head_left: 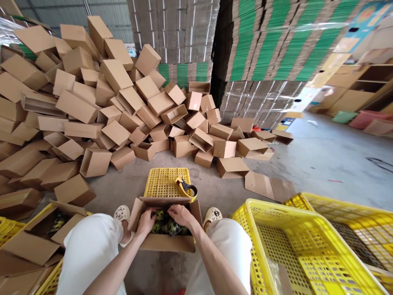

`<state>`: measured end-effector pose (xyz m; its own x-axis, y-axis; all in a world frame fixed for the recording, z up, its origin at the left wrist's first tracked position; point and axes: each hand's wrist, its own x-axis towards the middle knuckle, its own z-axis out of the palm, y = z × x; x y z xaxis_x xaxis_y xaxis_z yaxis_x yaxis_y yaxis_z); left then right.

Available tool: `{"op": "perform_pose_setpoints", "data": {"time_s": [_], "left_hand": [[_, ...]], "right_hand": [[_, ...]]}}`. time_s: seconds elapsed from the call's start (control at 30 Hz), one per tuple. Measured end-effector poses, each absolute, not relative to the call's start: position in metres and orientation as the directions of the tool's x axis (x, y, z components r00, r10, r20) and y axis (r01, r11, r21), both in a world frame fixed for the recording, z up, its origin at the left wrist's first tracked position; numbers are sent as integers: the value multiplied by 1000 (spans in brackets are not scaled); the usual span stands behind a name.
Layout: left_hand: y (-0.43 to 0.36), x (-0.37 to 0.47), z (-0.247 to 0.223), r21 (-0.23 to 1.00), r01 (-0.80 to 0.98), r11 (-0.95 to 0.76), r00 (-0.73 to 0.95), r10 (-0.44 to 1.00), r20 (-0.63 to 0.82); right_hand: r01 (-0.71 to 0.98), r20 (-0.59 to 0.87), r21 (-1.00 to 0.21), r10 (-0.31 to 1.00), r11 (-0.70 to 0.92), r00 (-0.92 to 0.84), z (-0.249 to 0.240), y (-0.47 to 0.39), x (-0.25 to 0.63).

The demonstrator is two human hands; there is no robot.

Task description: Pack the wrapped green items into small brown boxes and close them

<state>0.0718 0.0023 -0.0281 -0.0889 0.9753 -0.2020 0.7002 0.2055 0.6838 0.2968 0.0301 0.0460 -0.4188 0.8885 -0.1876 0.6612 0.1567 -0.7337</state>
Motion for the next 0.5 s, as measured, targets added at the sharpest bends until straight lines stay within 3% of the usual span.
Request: {"op": "perform_pose_setpoints", "data": {"time_s": [0.13, 0.3, 0.4, 0.5], "left_hand": [[0, 74, -22, 679, 715, 167, -112, 986, -125], [-8, 82, -1, 757, 647, -88, -2, 993, 117], [-12, 84, 11, 824, 561, -76, 14, 997, 82], [-12, 79, 13, 899, 432, 79, -109, 993, -35]], "right_hand": [[668, -196, -728, 887, 155, -418, 42, 27, 299], [578, -134, -793, 869, 195, -476, 38, 26, 298], [493, -65, -847, 882, 199, -467, 40, 30, 296], [459, -98, -881, 906, 113, -412, 46, 35, 298]]}}
